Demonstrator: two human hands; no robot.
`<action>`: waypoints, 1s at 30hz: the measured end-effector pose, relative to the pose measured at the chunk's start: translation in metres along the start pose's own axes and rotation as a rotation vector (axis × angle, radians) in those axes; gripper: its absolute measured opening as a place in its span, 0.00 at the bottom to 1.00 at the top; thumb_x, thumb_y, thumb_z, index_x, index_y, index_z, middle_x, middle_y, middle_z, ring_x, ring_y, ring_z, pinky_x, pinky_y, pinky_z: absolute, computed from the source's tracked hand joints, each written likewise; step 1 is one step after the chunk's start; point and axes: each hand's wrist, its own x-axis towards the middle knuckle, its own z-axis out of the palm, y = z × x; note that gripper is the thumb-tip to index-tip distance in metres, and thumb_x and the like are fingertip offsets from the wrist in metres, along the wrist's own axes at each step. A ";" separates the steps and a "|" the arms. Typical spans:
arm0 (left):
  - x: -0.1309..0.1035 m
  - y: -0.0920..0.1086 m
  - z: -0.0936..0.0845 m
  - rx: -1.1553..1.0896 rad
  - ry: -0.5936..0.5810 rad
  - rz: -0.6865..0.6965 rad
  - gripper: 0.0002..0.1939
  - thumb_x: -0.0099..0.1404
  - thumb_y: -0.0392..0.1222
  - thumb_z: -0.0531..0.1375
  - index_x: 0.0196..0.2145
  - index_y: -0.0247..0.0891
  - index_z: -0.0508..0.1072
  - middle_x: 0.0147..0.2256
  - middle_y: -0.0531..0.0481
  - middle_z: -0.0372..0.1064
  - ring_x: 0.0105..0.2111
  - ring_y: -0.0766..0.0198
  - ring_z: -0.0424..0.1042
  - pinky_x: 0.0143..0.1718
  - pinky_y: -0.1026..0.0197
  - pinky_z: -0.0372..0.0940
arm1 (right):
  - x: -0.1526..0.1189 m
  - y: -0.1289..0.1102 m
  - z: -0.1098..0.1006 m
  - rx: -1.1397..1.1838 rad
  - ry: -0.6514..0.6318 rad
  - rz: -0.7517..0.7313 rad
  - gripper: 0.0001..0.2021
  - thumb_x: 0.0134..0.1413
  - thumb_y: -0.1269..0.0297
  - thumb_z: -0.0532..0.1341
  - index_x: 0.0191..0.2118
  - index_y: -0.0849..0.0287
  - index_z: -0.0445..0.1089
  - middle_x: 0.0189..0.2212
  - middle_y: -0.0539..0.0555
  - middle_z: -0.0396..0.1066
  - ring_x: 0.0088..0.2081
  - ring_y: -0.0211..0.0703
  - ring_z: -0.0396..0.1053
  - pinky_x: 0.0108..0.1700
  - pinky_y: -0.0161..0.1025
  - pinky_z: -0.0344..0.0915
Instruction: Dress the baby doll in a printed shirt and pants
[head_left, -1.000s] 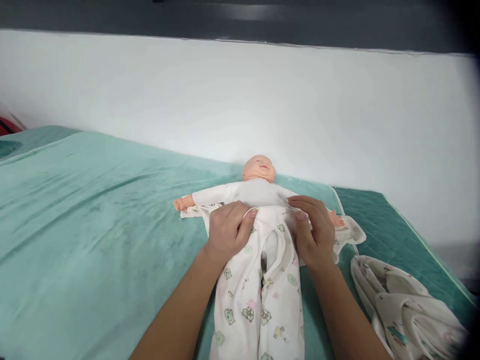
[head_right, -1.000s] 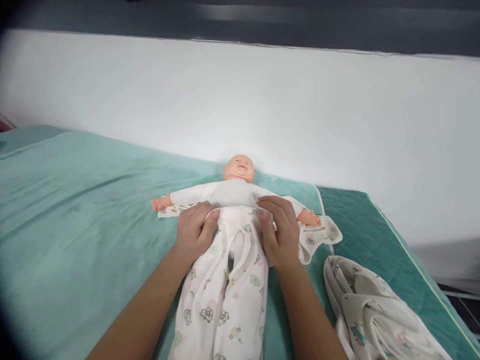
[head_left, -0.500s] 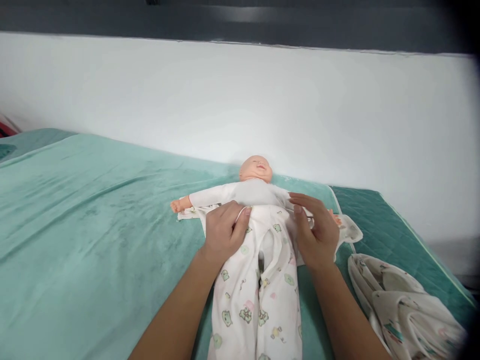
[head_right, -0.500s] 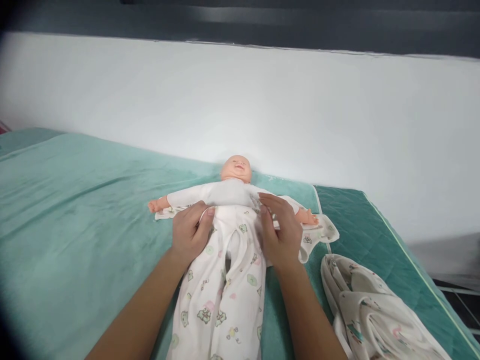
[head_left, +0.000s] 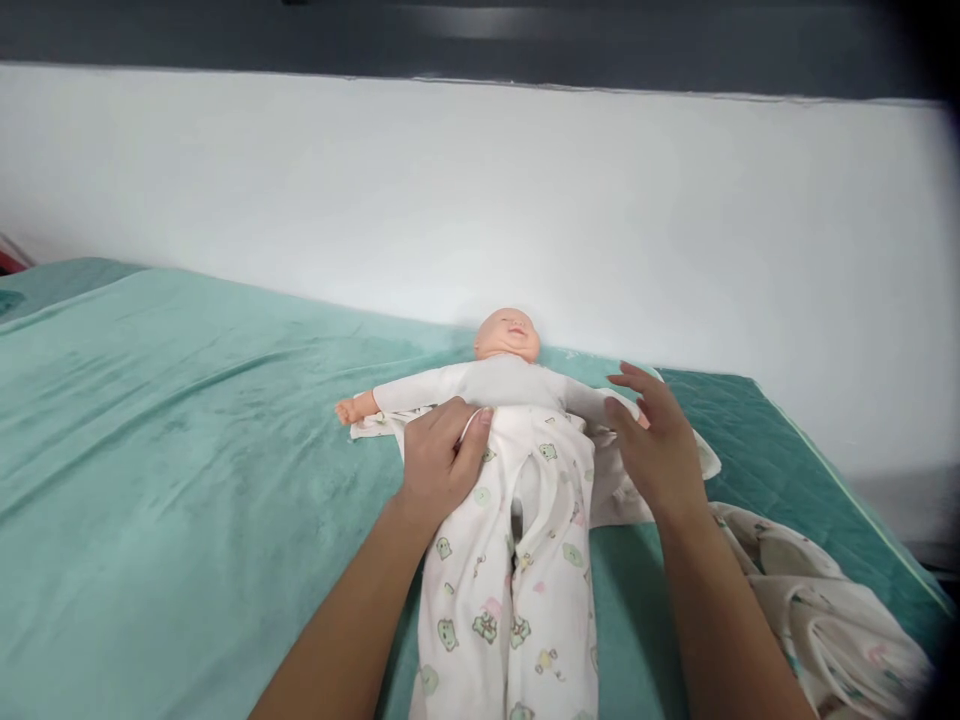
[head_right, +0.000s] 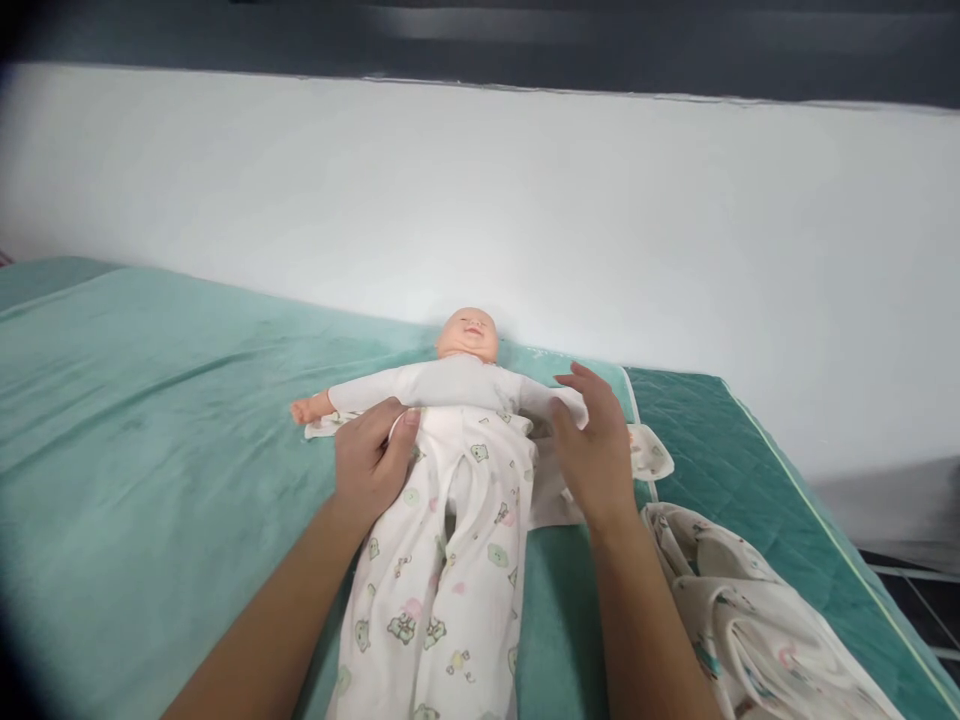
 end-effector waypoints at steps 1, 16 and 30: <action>0.000 0.000 0.000 -0.007 -0.002 -0.006 0.18 0.73 0.39 0.53 0.23 0.39 0.59 0.20 0.55 0.54 0.22 0.69 0.56 0.26 0.61 0.53 | -0.004 -0.009 0.003 0.026 -0.047 -0.056 0.14 0.59 0.59 0.60 0.50 0.49 0.72 0.61 0.53 0.64 0.63 0.54 0.60 0.61 0.57 0.60; 0.005 -0.002 0.001 0.056 -0.127 -0.065 0.17 0.74 0.43 0.51 0.27 0.38 0.67 0.29 0.49 0.67 0.34 0.61 0.64 0.39 0.55 0.60 | -0.028 -0.054 0.022 0.126 -0.319 -0.418 0.05 0.67 0.62 0.57 0.38 0.53 0.68 0.52 0.53 0.70 0.56 0.48 0.65 0.58 0.49 0.62; 0.005 0.002 0.004 -0.001 -0.171 0.068 0.24 0.74 0.46 0.51 0.20 0.38 0.57 0.22 0.53 0.57 0.28 0.65 0.56 0.35 0.58 0.55 | -0.031 -0.050 0.024 -0.146 -0.296 -0.562 0.12 0.66 0.57 0.59 0.32 0.55 0.62 0.28 0.50 0.61 0.34 0.44 0.58 0.39 0.44 0.57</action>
